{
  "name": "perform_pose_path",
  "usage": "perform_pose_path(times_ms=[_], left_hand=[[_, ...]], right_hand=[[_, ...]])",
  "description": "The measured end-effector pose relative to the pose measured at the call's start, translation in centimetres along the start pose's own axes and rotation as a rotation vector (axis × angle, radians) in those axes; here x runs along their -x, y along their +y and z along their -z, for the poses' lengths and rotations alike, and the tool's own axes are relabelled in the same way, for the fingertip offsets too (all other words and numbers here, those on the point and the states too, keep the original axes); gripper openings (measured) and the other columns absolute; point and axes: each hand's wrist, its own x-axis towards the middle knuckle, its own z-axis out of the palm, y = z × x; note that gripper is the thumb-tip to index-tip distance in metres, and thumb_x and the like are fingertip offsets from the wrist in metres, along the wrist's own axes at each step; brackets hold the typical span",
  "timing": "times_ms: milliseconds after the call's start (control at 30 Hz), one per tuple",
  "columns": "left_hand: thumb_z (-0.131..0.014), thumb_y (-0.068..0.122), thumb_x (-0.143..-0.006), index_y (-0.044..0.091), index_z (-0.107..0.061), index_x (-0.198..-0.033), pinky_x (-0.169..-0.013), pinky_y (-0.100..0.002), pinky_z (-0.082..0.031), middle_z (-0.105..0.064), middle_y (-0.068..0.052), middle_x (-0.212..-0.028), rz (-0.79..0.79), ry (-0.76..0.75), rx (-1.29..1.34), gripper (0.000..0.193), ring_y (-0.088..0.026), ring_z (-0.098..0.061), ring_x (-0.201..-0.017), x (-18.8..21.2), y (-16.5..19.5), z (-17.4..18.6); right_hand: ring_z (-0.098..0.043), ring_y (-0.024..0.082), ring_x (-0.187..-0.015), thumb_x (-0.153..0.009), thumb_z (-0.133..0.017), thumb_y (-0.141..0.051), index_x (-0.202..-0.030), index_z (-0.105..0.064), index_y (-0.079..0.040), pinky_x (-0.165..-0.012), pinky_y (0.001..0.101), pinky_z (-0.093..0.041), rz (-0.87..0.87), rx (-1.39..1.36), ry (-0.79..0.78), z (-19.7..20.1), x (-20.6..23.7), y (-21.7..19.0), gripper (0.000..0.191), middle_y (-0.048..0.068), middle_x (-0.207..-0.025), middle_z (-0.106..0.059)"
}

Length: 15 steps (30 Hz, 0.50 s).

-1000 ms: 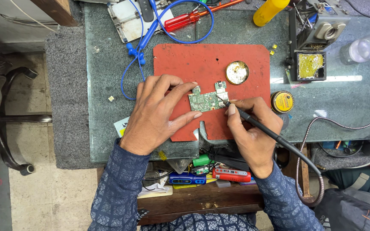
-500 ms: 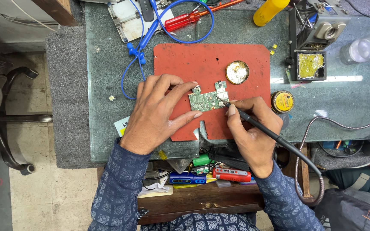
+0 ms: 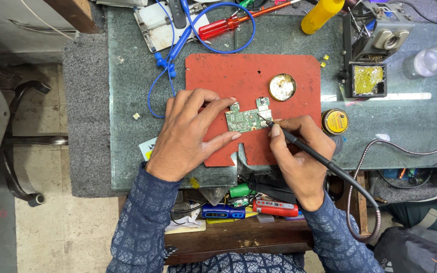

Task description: The person solders a small circuit board on a red mat using a soldering iron, then handles a white smartwatch with a black band, using a small metal tool to pry or adjust the watch case. The circuit board remains on the mat while the watch is manipulated.

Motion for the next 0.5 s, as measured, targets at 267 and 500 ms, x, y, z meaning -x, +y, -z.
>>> perform_pose_path(times_ms=[267, 500], left_hand=[[-0.086, 0.035, -0.08, 0.011, -0.068, -0.128, -0.1, -0.043, -0.042, -0.057, -0.004, -0.114, 0.003, -0.002, -0.003, 0.057, -0.025, -0.052, -0.11, 0.0, 0.02, -0.04], [-0.086, 0.035, -0.08, 0.011, -0.068, -0.128, -0.099, -0.043, -0.042, -0.057, -0.004, -0.114, 0.003, -0.001, -0.002, 0.057, -0.025, -0.053, -0.11, -0.01, 0.12, -0.04]], right_hand=[[-0.064, 0.009, -0.069, -0.094, -0.072, -0.007, -0.096, -0.069, 0.0, -0.061, 0.0238, -0.048, -0.015, 0.034, 0.007, 0.05, 0.07, 0.13, 0.008, 0.006, -0.083, -0.071], [-0.063, 0.009, -0.067, -0.094, -0.071, -0.006, -0.096, -0.067, 0.0, -0.06, 0.0239, -0.047, -0.004, 0.027, -0.004, 0.23, -0.02, 0.02, 0.008, 0.006, -0.082, -0.07]])
